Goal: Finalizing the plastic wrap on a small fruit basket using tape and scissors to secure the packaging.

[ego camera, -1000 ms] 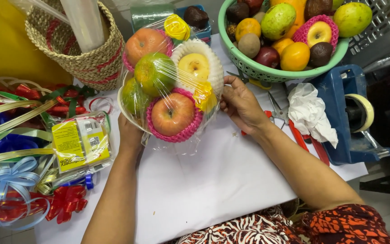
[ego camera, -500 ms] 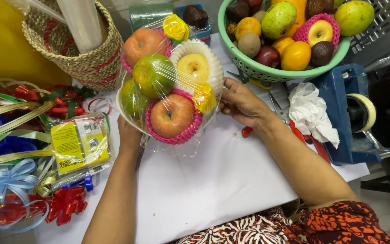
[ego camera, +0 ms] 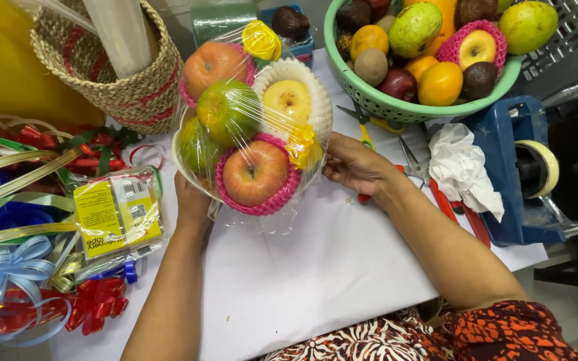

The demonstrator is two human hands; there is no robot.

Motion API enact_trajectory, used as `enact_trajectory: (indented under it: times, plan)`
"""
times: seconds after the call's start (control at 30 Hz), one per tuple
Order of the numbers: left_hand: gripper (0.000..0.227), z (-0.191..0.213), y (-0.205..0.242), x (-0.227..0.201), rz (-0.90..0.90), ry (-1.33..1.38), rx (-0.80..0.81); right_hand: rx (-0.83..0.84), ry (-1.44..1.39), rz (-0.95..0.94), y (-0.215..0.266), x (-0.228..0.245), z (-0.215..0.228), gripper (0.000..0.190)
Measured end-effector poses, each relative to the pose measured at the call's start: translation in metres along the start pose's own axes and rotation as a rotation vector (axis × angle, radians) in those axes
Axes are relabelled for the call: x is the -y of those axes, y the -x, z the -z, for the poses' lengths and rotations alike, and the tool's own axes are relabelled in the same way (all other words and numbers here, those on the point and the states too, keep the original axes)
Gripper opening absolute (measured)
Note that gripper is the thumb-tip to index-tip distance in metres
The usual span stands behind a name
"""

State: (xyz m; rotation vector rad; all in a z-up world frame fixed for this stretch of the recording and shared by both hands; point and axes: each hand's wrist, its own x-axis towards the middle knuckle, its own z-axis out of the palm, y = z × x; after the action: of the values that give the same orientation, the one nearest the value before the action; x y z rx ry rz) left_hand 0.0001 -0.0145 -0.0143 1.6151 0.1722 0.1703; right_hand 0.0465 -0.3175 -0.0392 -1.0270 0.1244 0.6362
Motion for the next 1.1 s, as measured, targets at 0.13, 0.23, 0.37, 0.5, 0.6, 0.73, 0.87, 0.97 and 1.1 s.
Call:
enact_trajectory:
  times: [0.13,0.23,0.37,0.5,0.6,0.73,0.87,0.97,1.1]
  plan:
    - [0.042,0.002,0.001,0.001,-0.004,0.003,-0.003,-0.021,-0.063,0.02,0.007,-0.005,-0.006,0.029]
    - [0.042,0.002,-0.001,0.001,-0.004,0.001,-0.006,-0.011,-0.069,0.032,0.017,0.003,-0.021,0.027]
    - [0.042,0.001,-0.001,0.001,-0.005,-0.004,-0.002,-0.03,-0.051,0.067,0.018,-0.004,-0.02,0.024]
    - [0.043,0.002,-0.002,0.0,-0.012,-0.011,-0.004,-0.199,0.195,0.267,0.028,-0.005,-0.033,0.03]
    - [0.043,0.003,-0.001,0.001,-0.012,-0.014,-0.009,-0.337,0.528,0.503,0.046,0.001,-0.055,0.04]
    - [0.043,0.002,-0.001,0.001,-0.014,-0.018,-0.007,-0.362,1.09,0.741,0.047,-0.013,-0.056,0.054]
    - [0.043,0.003,-0.001,0.001,-0.016,-0.019,-0.008,-0.32,1.145,0.75,0.05,-0.019,-0.065,0.049]
    - [0.044,0.003,-0.001,0.001,-0.017,-0.021,-0.013,-0.307,1.266,0.806,0.05,-0.018,-0.064,0.044]
    - [0.044,0.003,-0.001,0.002,-0.022,-0.025,-0.015,-0.205,0.974,0.724,0.04,-0.029,-0.047,0.056]
